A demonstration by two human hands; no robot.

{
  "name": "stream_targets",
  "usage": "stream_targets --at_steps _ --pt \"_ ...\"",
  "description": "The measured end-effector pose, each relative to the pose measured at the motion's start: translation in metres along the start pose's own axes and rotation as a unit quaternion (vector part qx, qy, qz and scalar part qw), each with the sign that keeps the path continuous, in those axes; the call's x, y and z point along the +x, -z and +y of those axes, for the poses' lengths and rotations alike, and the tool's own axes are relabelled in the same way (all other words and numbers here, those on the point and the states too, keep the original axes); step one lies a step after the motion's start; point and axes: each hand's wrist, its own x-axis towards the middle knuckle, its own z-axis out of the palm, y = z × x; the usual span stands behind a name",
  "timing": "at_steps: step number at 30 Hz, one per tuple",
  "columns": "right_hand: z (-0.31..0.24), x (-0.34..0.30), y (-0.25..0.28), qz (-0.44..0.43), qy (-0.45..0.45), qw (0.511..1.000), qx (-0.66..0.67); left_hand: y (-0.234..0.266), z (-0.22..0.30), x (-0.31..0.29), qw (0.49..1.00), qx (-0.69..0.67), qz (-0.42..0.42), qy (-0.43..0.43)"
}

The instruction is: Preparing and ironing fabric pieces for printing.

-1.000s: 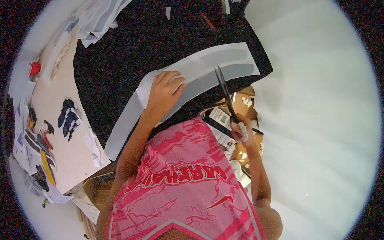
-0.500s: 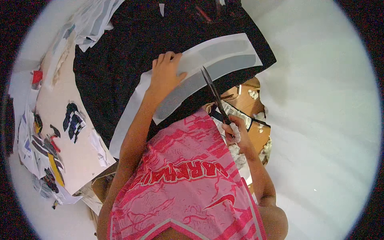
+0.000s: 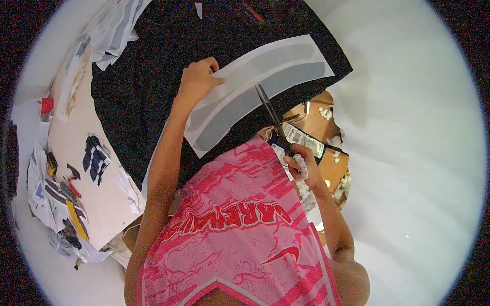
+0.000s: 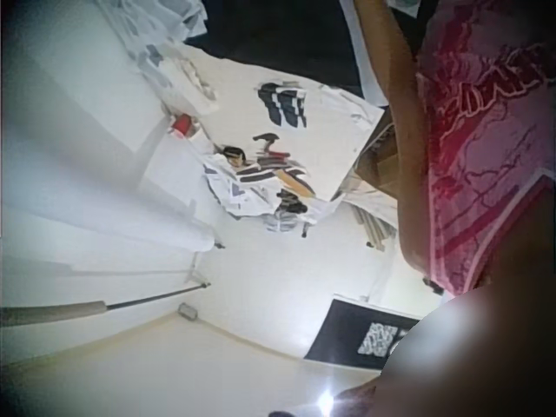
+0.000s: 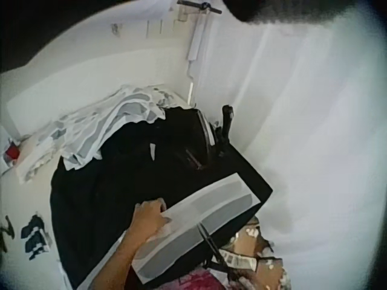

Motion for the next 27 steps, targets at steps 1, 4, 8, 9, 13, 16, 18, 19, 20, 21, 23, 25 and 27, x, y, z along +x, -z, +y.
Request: stream_targets --at_steps 1,4,8,9,13,16,18,19,20,21,23,25,27 --pt "-0.002 0.005 0.005 -0.044 -0.008 0.999 0.012 0.0 -0.004 0.002 1.0 0.001 -0.001 0.0" --pt "0.004 0.005 0.004 -0.059 0.004 0.998 0.008 -0.003 -0.011 0.009 0.993 -0.114 0.0 -0.017" --pt "0.008 0.014 -0.001 -0.026 0.024 0.999 -0.041 0.0 -0.012 0.021 0.981 -0.189 -0.043 -0.026" --pt "0.003 0.017 -0.004 -0.027 0.025 0.999 -0.039 0.002 -0.013 0.024 0.975 -0.211 -0.059 -0.031" --pt "-0.013 0.017 -0.019 -0.042 0.044 0.998 0.025 0.003 -0.016 0.027 0.97 -0.221 -0.099 -0.028" --pt "-0.009 0.027 -0.012 -0.065 0.047 0.996 0.046 -0.001 -0.016 0.024 0.948 -0.295 -0.121 -0.003" --pt "-0.019 0.019 -0.01 -0.093 0.022 0.994 0.06 0.003 -0.015 0.024 0.943 -0.303 -0.135 -0.001" --pt "-0.014 0.014 -0.006 -0.082 -0.001 0.995 0.06 0.004 -0.014 0.023 0.944 -0.299 -0.138 0.001" --pt "-0.014 0.012 -0.003 -0.054 0.016 0.997 0.056 0.008 -0.009 0.026 0.948 -0.291 -0.131 0.0" --pt "-0.012 0.012 0.0 -0.053 0.018 0.997 0.059 0.011 -0.004 0.027 0.951 -0.282 -0.125 0.0" --pt "-0.006 0.014 0.002 -0.057 0.046 0.995 0.062 0.016 -0.005 0.026 0.957 -0.265 -0.115 -0.004" --pt "0.009 0.031 0.005 -0.043 0.05 0.996 0.056 0.017 -0.002 0.026 0.962 -0.248 -0.11 -0.014" --pt "0.013 0.048 -0.003 -0.024 0.079 0.996 0.036 0.015 -0.003 0.02 0.954 -0.275 -0.118 0.026"
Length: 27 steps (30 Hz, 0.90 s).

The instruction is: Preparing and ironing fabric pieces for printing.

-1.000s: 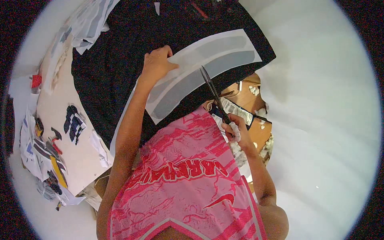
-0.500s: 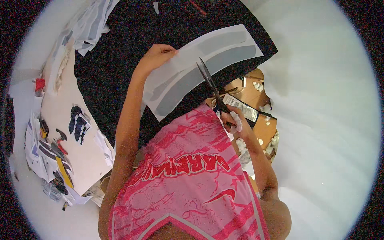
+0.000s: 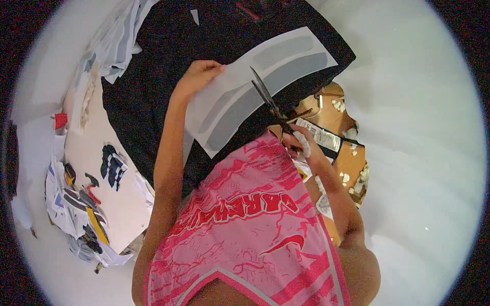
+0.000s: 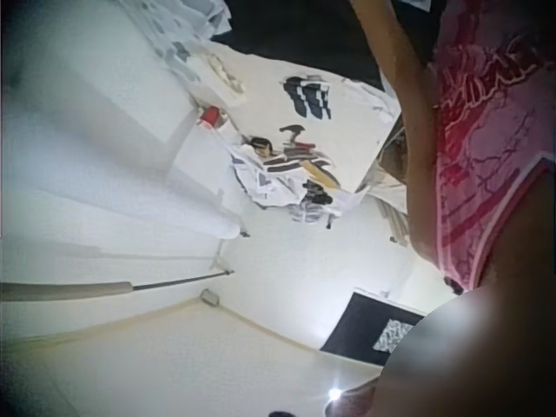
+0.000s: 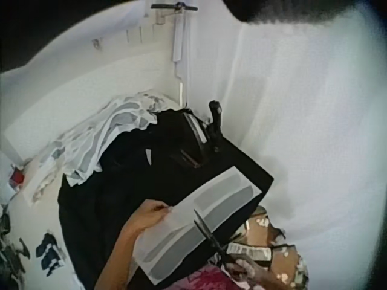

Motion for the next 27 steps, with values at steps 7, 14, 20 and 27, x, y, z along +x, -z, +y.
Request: stream_targets --at_steps 7,14,20,27 --pt "-0.007 0.013 -0.008 0.03 -0.029 0.995 0.09 -0.008 0.011 -0.003 0.999 0.004 -0.036 -0.025" --pt "-0.062 0.013 -0.024 0.029 -0.048 0.994 -0.091 -0.016 0.011 -0.006 0.998 -0.013 -0.055 -0.034" --pt "-0.062 0.015 -0.027 0.016 -0.026 0.997 -0.072 -0.005 0.011 -0.011 0.999 -0.024 -0.018 -0.036" --pt "-0.084 0.011 -0.035 0.012 0.131 0.933 -0.335 0.056 -0.008 -0.101 0.989 -0.047 0.138 -0.014"
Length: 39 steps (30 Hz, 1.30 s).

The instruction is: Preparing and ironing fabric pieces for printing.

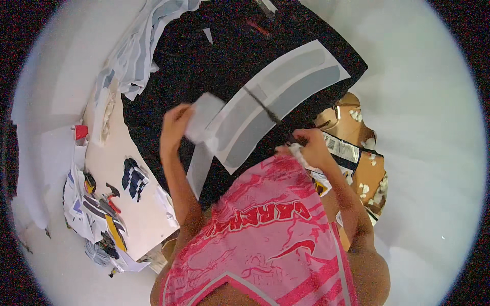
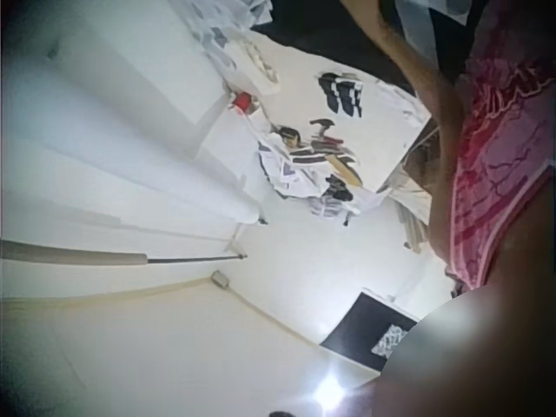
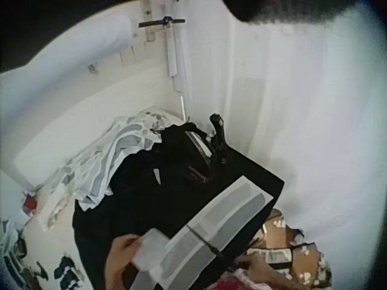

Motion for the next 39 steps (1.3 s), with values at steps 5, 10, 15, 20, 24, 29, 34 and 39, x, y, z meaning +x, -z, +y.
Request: stream_targets --at_steps 5,10,15,20,24,29,34,39 --pt "-0.057 0.044 -0.029 -0.063 0.052 0.996 0.017 0.196 -0.12 -0.096 0.915 0.23 0.329 0.044" --pt "-0.086 0.12 -0.096 -0.063 0.279 0.95 -0.129 0.222 -0.05 -0.205 0.689 0.421 0.584 0.087" --pt "-0.103 0.182 -0.186 -0.154 0.345 0.899 -0.222 0.132 -0.034 -0.239 0.772 0.282 0.569 -0.03" --pt "-0.103 0.152 -0.145 0.025 0.448 0.888 -0.098 0.038 -0.023 -0.218 0.833 0.262 0.488 -0.014" --pt "-0.031 0.157 0.018 0.318 0.263 0.911 -0.002 -0.003 -0.012 -0.199 0.85 0.207 0.481 -0.062" --pt "0.073 0.147 0.112 0.483 0.01 0.849 -0.216 -0.062 -0.022 -0.172 0.9 0.246 0.315 -0.174" --pt "0.085 0.148 0.11 0.427 -0.015 0.85 -0.307 -0.099 -0.018 -0.175 0.928 0.222 0.219 -0.203" --pt "0.083 0.163 0.128 0.43 0.037 0.852 -0.296 -0.098 -0.01 -0.159 0.924 0.229 0.2 -0.234"
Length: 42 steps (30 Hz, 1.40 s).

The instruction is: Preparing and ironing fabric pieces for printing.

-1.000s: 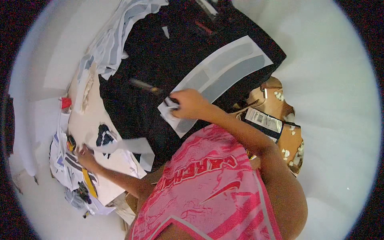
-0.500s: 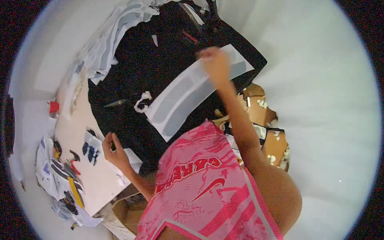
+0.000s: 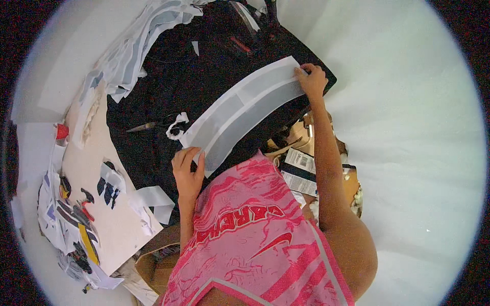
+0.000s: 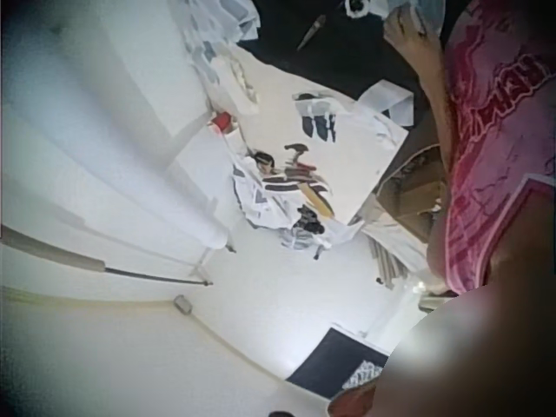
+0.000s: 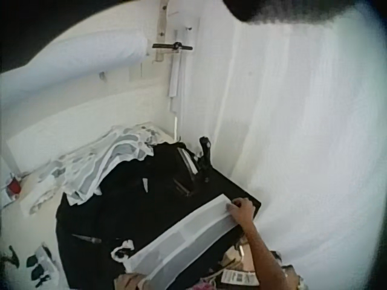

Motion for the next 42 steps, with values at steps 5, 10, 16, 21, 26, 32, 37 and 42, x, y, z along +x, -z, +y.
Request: stream_targets --at_steps 5,10,16,21,26,32,37,42 --pt "0.005 0.021 -0.004 -0.135 -0.12 0.982 0.046 0.002 -0.011 0.003 1.0 0.01 0.006 0.006" --pt "0.012 0.013 -0.014 -0.129 -0.141 0.979 0.077 0.002 -0.024 -0.003 1.0 0.014 0.012 0.021" --pt "-0.001 0.014 -0.01 -0.137 -0.136 0.978 0.084 0.0 -0.035 -0.004 1.0 0.015 0.009 0.022" --pt "0.001 0.01 -0.007 -0.145 -0.128 0.979 0.071 -0.003 -0.037 -0.006 1.0 0.016 0.002 0.025" --pt "0.014 0.009 -0.007 -0.101 -0.093 0.986 0.099 -0.004 -0.033 -0.006 1.0 0.017 0.004 0.021" --pt "0.002 0.029 -0.005 -0.035 -0.079 0.972 0.219 0.007 -0.027 -0.003 0.999 0.018 0.033 0.011" --pt "-0.063 0.111 0.024 -0.016 -0.039 0.923 0.383 0.021 -0.001 -0.012 0.993 0.036 0.076 0.082" --pt "-0.105 0.207 -0.01 -0.149 0.015 0.845 0.513 0.039 0.036 -0.034 0.98 0.091 0.114 0.138"
